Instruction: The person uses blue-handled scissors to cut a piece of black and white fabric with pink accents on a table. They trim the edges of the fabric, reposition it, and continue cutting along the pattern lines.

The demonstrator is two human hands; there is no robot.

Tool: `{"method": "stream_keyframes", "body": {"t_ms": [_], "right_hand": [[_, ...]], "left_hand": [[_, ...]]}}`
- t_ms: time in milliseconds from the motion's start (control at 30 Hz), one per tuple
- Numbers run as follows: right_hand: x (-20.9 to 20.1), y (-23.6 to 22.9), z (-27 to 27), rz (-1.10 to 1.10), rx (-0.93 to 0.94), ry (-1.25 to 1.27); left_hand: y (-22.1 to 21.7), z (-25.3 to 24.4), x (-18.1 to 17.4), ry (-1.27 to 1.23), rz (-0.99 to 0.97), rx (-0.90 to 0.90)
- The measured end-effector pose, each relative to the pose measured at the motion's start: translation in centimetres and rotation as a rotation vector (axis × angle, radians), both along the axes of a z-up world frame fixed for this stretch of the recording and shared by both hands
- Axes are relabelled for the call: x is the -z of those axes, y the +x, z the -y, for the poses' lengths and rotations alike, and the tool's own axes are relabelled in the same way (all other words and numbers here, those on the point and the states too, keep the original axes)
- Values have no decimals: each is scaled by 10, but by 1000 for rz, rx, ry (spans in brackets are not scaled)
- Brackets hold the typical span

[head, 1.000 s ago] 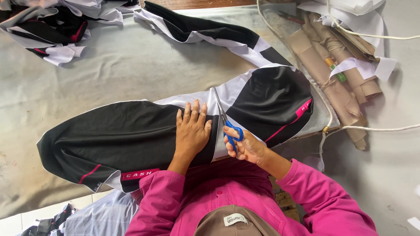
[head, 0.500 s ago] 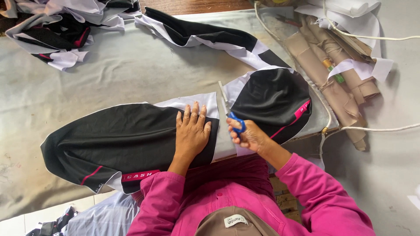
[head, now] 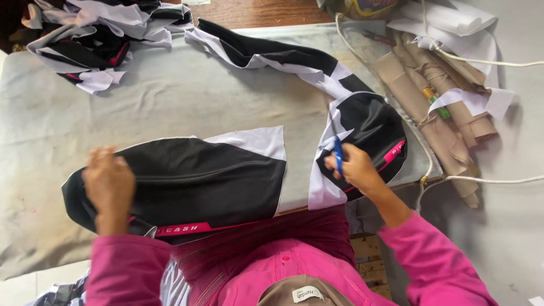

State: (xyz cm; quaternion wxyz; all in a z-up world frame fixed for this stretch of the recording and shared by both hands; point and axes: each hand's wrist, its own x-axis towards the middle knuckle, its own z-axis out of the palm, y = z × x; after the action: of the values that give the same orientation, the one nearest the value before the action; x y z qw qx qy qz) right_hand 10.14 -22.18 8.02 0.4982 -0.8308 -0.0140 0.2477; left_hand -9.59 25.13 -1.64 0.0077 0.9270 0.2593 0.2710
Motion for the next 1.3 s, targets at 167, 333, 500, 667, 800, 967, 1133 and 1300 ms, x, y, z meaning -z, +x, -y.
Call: {"method": "stream_keyframes", "body": {"t_ms": [167, 333, 500, 667, 800, 967, 1133, 1300], "right_hand": [[72, 46, -71, 523, -243, -463], [79, 47, -115, 714, -408, -451], [65, 33, -110, 552, -355, -415], [68, 17, -86, 450, -179, -400], [67, 3, -67, 383, -74, -484], [110, 17, 10, 863, -96, -652], [80, 39, 43, 977, 191, -649], [62, 4, -6, 802, 171, -202]], "left_hand": [[-21, -29, -39, -549, -253, -384], [-14, -48, -37, -608, -404, -411], [13, -82, -10, -402, -290, -266], [82, -68, -35, -165, 173, -39], [117, -26, -58, -236, 190, 177], [91, 41, -49, -27, 172, 413], [46, 110, -30, -132, 81, 520], [70, 113, -17, -112, -53, 574]]}}
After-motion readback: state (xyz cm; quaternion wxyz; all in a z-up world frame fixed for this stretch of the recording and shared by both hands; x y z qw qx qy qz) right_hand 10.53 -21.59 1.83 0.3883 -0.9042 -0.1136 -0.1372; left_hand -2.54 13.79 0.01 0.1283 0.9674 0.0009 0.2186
